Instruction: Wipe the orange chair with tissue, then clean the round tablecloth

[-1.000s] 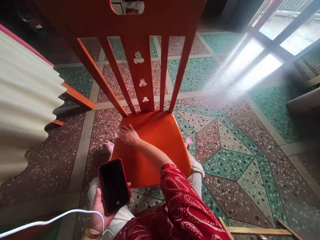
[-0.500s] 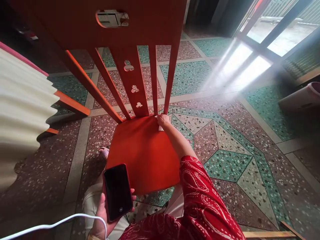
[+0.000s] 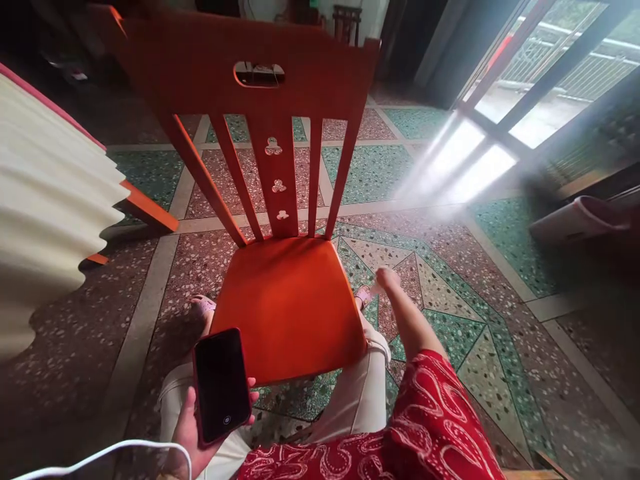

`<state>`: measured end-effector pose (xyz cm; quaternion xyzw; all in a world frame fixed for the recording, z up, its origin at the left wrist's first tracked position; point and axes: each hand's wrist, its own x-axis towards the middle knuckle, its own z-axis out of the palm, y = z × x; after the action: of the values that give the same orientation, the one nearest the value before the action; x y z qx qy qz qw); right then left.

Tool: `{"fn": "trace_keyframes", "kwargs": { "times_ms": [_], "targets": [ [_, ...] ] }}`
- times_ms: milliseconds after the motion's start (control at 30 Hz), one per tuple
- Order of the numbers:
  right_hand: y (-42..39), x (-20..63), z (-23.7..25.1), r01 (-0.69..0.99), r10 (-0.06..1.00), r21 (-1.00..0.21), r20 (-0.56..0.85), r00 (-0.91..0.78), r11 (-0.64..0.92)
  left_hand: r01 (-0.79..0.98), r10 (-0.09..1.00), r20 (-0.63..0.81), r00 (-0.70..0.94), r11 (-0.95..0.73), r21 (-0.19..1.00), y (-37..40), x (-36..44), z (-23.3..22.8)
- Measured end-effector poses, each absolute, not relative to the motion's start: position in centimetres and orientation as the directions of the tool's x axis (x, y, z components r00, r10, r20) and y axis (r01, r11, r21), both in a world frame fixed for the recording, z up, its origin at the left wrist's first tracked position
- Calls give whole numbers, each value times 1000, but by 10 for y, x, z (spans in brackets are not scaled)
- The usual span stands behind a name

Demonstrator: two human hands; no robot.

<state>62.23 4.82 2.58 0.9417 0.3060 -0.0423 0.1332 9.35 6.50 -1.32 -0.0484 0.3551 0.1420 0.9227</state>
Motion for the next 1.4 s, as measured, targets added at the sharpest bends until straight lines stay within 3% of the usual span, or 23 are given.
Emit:
{"fn": "trace_keyframes", "kwargs": {
  "times_ms": [200,667,800,967,1067,1133,1200,1300,1400],
  "targets": [
    [114,602,15,669,653,106,-153,742,-735,-289,254,-624,739,956,47,57,100,-5],
    [275,430,-81,866,789,130,-363,495,-483,-359,262,-626,734,933,-30,58,81,-25],
    [295,368,-94,963,864,31,-435,255,-268,-397,281,-666,691,918,-24,62,79,-31],
    [231,279,-95,975,823,-200,-567,-37,-93,-418,309,-690,654,909,11,63,82,-22],
    [188,257,-92,923,796,-349,-508,-329,159,-414,321,-662,677,910,18,61,83,-12],
    [185,272,-89,885,781,-362,-444,-439,292,-406,325,-638,698,914,21,58,82,-8],
    [203,310,-82,929,829,-261,-432,-356,263,-411,336,-622,707,911,25,55,80,-8],
    [239,389,-68,998,909,-36,-415,31,-50,-414,336,-613,716,910,15,52,76,-12],
    [248,461,-56,944,874,98,-358,329,-316,-412,323,-623,712,911,2,54,74,-15]
  ]
}}
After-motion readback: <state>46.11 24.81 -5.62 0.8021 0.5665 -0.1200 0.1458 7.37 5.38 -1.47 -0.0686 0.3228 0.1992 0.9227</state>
